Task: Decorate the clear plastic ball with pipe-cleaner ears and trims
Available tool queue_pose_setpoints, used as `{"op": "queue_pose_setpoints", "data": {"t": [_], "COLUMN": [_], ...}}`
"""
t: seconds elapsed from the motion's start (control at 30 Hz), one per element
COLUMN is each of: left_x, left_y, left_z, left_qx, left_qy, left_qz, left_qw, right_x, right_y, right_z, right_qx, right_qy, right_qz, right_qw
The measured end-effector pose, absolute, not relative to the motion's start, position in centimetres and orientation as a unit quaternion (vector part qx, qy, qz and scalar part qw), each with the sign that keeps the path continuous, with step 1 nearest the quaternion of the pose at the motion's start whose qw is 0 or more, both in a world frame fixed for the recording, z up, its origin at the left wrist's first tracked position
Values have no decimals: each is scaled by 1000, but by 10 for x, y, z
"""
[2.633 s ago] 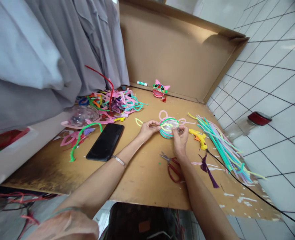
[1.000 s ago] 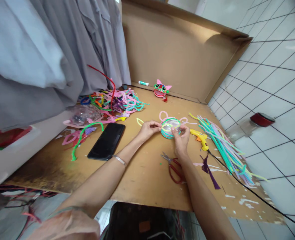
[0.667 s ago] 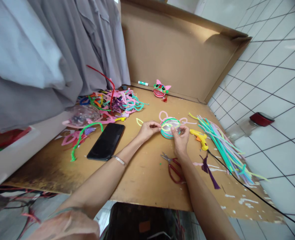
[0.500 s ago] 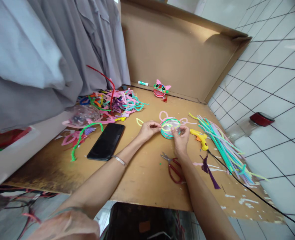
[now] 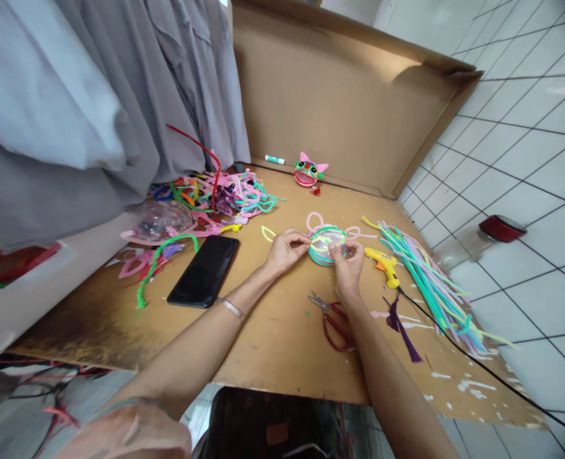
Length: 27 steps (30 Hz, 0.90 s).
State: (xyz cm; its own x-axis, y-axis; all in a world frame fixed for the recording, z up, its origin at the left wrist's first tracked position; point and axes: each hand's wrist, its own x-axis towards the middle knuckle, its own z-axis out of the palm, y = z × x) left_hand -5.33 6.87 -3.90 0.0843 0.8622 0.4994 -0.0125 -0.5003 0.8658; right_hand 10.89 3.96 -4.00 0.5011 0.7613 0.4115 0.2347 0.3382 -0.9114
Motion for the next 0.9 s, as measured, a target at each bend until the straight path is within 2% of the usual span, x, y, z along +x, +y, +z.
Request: {"op": "queue_pose_setpoints", "data": {"t": [0.6, 0.9], "left_x": [-52, -45], "left_y": [69, 64], "left_z": [-40, -38], "left_qx": [638, 559], "left_qy": [349, 361], "left_qz": [579, 597], "left_qw": [369, 449], "right_x": [110, 109], "right_y": [40, 40], "right_z": [-40, -40], "right_qx": [-544, -540], "right_qy": [-448, -444], "right_qz": [206, 202], "right_qw": [679, 686]}}
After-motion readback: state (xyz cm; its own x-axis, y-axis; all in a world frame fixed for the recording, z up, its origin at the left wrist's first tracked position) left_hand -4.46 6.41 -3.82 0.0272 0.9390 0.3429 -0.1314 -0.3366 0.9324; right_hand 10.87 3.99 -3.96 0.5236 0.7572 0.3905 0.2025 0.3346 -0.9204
